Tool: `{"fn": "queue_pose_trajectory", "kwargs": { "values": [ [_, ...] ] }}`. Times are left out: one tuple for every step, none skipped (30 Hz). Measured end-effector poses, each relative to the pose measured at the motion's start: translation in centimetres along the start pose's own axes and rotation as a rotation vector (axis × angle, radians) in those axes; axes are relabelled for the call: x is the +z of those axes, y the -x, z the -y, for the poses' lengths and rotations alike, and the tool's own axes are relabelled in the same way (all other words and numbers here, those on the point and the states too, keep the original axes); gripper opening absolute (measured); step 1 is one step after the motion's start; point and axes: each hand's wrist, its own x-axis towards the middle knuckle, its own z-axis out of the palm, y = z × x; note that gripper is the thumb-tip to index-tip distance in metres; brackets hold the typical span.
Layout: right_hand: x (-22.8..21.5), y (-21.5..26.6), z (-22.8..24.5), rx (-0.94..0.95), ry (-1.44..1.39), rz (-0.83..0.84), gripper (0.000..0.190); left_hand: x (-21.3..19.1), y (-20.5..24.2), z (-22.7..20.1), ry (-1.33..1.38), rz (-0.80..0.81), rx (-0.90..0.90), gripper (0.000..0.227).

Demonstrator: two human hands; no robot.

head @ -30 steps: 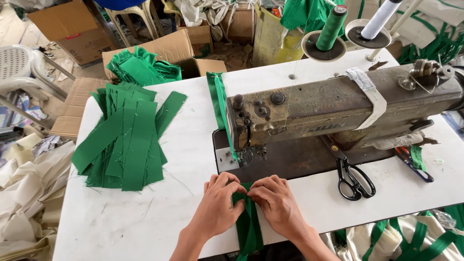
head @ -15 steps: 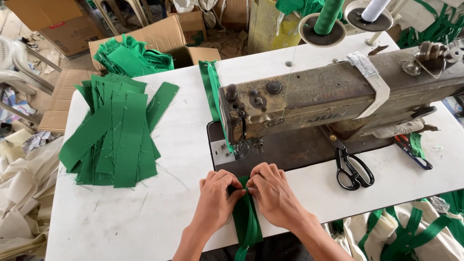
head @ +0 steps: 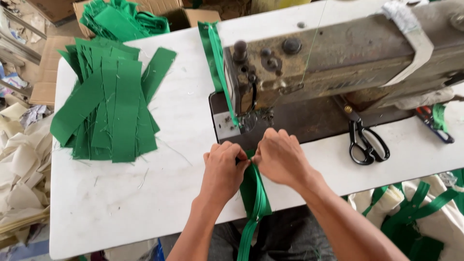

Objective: Folding and sewing green fabric strips using an industrial sewing machine

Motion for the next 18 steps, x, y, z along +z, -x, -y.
{"fn": "queue_pose_trajectory", "kwargs": {
  "values": [
    [-0.3, 0.0, -0.1, 0.026, -0.037, 0.038, 0.038, 0.0, 0.0, -0.2, -0.022, 0.014, -0.005, 0.024],
    [-0.3, -0.1, 0.0, 0.027, -0.044, 0.054, 0.038, -0.1, -0.1, -0.3, -0.021, 0.028, -0.017, 0.024],
    [-0.5, -0.3, 0.0, 0.034, -0.042, 0.060, 0.033, -0.1, -0.3, -0.4, -0.028, 0.050, -0.043, 0.023],
    [-0.6, -0.5, 0.0, 0.040, -0.039, 0.066, 0.028, -0.2, -0.5, -0.5, -0.036, 0.072, -0.069, 0.023],
    [-0.7, -0.4, 0.1, 0.040, -0.040, 0.073, 0.028, 0.0, -0.7, -0.4, -0.034, 0.076, -0.074, 0.023],
    [-0.8, -0.4, 0.2, 0.066, -0.063, 0.068, 0.026, 0.1, -0.8, -0.4, -0.035, 0.084, -0.093, 0.019],
    [-1.1, -0.5, 0.3, 0.088, -0.084, 0.057, 0.024, 0.1, -1.1, -0.3, -0.039, 0.084, -0.110, 0.017],
    [-0.2, -0.4, -0.4, 0.084, -0.082, 0.059, 0.024, 0.4, -0.8, -0.1, -0.038, 0.082, -0.114, 0.017],
    [0.6, -0.4, -1.1, 0.100, -0.135, 0.003, 0.025, 0.6, -0.7, 0.1, -0.032, 0.050, -0.088, 0.017],
    [1.3, -0.4, -1.7, 0.116, -0.188, -0.053, 0.043, 0.7, -0.6, 0.3, -0.027, 0.018, -0.062, 0.021],
    [1.5, -0.3, -1.6, 0.112, -0.184, -0.055, 0.043, 0.8, -0.6, 0.5, -0.025, 0.013, -0.063, 0.021],
    [1.7, -0.2, -1.5, 0.128, -0.217, -0.094, 0.040, 0.8, -0.6, 0.6, -0.030, 0.011, -0.077, 0.025],
    [2.0, 0.1, -1.5, 0.149, -0.251, -0.130, 0.038, 1.0, -0.5, 0.7, -0.034, 0.015, -0.090, 0.028],
    [2.2, 0.2, -1.4, 0.150, -0.248, -0.130, 0.038, 0.8, -0.6, 0.5, -0.030, 0.015, -0.090, 0.028],
    [2.2, 0.2, -1.3, 0.158, -0.272, -0.147, 0.035, 0.6, -0.8, 0.3, -0.041, 0.051, -0.143, 0.027],
    [2.3, 0.3, -1.3, 0.166, -0.297, -0.164, 0.032, 0.4, -1.0, 0.1, -0.051, 0.088, -0.197, 0.027],
    [2.1, 0.3, -1.3, 0.166, -0.290, -0.169, 0.032, 0.2, -1.3, -0.1, -0.046, 0.083, -0.192, 0.027],
    [2.0, 0.4, -1.2, 0.176, -0.308, -0.160, 0.034, 0.0, -1.5, -0.4, -0.064, 0.130, -0.242, 0.027]
  ]
}}
